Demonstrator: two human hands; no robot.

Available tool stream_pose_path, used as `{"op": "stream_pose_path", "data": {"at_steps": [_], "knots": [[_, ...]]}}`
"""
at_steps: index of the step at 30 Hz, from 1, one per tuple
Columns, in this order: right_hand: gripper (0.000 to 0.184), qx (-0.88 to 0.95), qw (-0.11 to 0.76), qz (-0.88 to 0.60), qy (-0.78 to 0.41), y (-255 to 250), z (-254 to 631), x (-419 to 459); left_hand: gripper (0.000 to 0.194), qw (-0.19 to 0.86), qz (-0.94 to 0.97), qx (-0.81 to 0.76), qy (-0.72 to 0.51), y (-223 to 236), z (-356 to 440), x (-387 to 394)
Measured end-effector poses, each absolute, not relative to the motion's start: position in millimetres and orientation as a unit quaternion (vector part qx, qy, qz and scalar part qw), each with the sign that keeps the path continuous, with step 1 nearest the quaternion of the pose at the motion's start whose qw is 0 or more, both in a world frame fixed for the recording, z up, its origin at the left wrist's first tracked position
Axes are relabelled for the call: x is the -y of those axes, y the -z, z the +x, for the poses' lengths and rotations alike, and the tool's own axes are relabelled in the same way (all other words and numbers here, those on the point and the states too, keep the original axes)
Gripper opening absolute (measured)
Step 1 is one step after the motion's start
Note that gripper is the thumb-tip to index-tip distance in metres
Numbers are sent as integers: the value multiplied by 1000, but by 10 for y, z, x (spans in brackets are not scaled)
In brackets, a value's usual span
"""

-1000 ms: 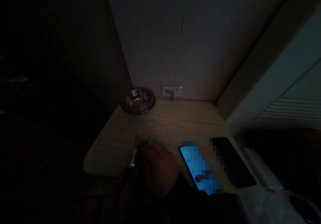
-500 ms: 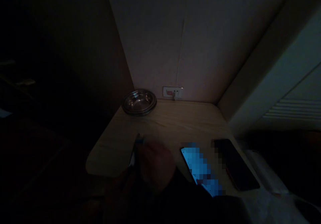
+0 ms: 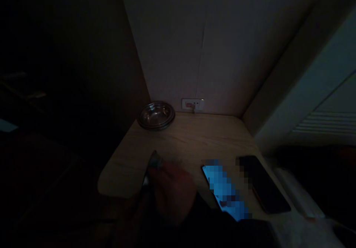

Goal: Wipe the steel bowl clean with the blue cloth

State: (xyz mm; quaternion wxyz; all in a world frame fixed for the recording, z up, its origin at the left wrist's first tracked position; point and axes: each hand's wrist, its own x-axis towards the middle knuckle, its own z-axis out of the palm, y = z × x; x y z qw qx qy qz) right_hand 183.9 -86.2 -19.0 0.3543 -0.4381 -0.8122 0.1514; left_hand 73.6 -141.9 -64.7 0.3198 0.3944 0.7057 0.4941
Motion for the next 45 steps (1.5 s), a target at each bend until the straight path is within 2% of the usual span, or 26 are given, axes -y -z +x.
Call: {"op": "stream_pose_path", "data": {"at_steps": [2,7,10,16,19,23,25,28,34,40,45], "knots": [[24,810,330,-456,-164,175,1844,849,40,333,398,-705,-483,615,733,1439],[25,807,360,-441,-153,153,1849,862,37,353,403,-701,-470,553,725,1457],[25,805,330,-470,-151,147,1830,863,33,358,402,-703,-466,614,714,1460],[24,810,344,-460,-117,148,1819,892,41,359,396,-702,-471,724,699,1474],[24,805,328,-477,-129,162,1837,897,41,352,416,-693,-471,675,693,1473],[28,818,358,-432,-125,217,1861,903,42,339,419,-700,-469,657,701,1477],[27,818,340,-444,-132,229,1885,805,39,329,406,-708,-476,685,716,1479],[25,793,320,-483,-187,227,1971,569,33,307,374,-721,-496,729,716,1461],[26,682,422,-512,-308,330,2305,466,33,313,360,-727,-493,792,613,1426],[32,566,452,-548,-419,447,2482,567,39,146,410,-763,-478,896,547,1494],[39,481,465,-529,-522,520,2458,612,31,128,421,-766,-469,905,452,1447]]}}
